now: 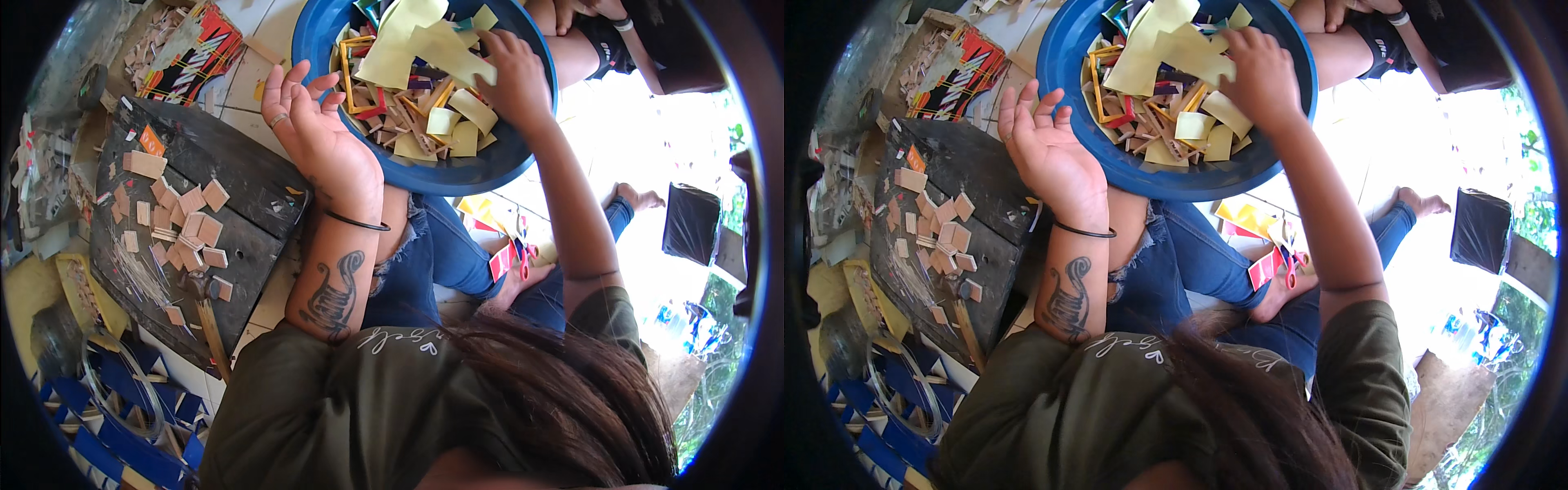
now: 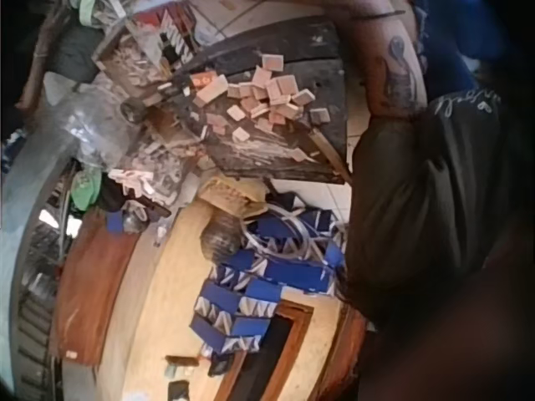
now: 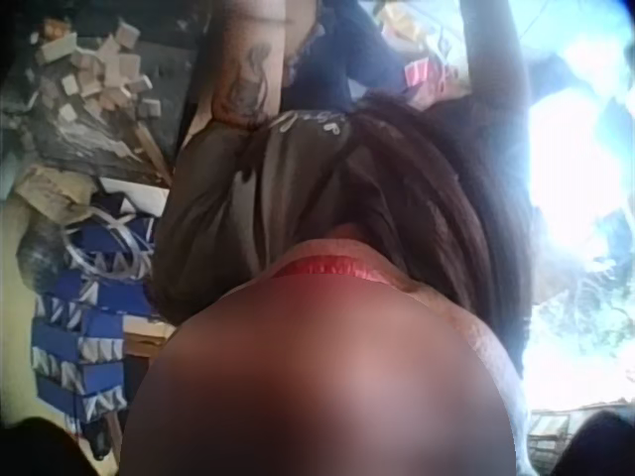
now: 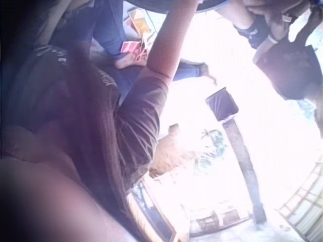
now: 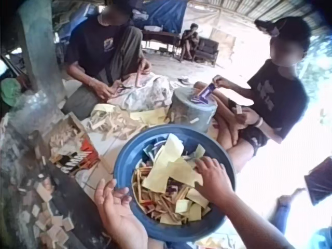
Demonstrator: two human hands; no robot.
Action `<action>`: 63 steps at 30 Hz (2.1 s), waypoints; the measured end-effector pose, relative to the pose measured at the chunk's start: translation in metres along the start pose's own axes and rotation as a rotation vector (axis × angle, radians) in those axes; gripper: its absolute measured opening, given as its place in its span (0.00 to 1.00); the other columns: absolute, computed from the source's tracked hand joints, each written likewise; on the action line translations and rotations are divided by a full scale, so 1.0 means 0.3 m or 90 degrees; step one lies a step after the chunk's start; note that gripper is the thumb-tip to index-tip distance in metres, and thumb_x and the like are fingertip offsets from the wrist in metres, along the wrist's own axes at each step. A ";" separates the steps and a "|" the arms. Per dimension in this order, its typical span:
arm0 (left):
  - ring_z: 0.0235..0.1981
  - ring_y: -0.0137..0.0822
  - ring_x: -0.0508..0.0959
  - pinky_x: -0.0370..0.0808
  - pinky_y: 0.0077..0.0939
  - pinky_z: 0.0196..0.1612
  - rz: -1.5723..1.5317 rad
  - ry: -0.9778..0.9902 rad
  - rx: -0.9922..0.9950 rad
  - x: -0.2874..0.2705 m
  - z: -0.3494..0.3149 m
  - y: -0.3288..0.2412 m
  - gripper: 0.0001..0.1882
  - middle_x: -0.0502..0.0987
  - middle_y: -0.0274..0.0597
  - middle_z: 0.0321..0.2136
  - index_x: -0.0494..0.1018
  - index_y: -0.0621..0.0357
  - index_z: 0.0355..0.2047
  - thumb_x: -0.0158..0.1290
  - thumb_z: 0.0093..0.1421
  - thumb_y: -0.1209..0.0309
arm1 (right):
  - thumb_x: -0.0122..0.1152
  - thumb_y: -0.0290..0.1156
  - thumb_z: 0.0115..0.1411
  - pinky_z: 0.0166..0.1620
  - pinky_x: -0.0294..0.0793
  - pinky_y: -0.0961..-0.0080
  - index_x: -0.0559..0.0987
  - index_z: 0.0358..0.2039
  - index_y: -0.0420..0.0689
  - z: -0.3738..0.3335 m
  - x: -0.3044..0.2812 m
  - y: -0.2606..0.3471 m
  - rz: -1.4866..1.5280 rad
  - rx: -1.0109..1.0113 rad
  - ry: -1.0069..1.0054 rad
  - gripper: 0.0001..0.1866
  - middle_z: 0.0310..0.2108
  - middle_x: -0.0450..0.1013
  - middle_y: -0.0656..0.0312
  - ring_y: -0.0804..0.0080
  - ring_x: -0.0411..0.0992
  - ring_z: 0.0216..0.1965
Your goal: The person sits on the floor and uses scissors to cut various colored paper strips into smaller pieces. They repeatedly pick up strips from a blue basin, cut them, and place the pieces back into the basin.
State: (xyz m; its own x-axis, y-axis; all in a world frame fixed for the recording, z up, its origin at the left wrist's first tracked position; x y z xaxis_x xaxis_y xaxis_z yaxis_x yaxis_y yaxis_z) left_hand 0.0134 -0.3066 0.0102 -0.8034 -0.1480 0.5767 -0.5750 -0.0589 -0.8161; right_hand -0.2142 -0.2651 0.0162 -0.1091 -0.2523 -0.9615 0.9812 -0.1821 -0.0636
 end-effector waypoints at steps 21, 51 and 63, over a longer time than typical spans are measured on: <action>0.36 0.30 0.69 0.63 0.24 0.41 -0.070 -0.043 -0.087 -0.023 0.022 0.015 0.19 0.67 0.42 0.43 0.57 0.58 0.50 0.40 0.59 0.66 | 0.64 0.37 0.44 0.56 0.56 0.69 0.70 0.50 0.45 -0.068 -0.040 0.001 0.388 -0.086 0.606 0.30 0.50 0.66 0.57 0.63 0.60 0.54; 0.39 0.30 0.70 0.66 0.25 0.45 -0.047 0.056 -0.239 0.006 0.017 0.107 0.24 0.66 0.44 0.41 0.55 0.65 0.51 0.46 0.58 0.66 | 0.59 0.31 0.44 0.39 0.69 0.70 0.67 0.48 0.45 0.085 0.242 0.108 0.480 0.408 0.010 0.27 0.29 0.75 0.62 0.72 0.73 0.34; 0.50 0.43 0.68 0.62 0.35 0.53 -0.234 0.179 -0.373 0.047 -0.021 0.152 0.24 0.66 0.52 0.49 0.52 0.65 0.56 0.37 0.62 0.65 | 0.52 0.18 0.51 0.42 0.63 0.85 0.65 0.43 0.40 0.156 0.038 0.160 0.984 0.084 0.329 0.17 0.34 0.67 0.64 0.81 0.65 0.38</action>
State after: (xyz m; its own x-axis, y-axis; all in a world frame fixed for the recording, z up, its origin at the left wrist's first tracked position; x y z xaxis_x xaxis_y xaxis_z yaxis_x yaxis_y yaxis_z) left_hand -0.0252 -0.3053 -0.0187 -0.5076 0.0423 0.8605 -0.7395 0.4912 -0.4603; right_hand -0.1757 -0.3213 0.0147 0.9957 0.0609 -0.0692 0.0780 -0.1549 0.9849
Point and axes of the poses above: each hand's wrist, its own z-axis towards the middle knuckle, its own x-axis out of the palm, y = z × x, the point moved 5 cm from there along z, towards the middle knuckle
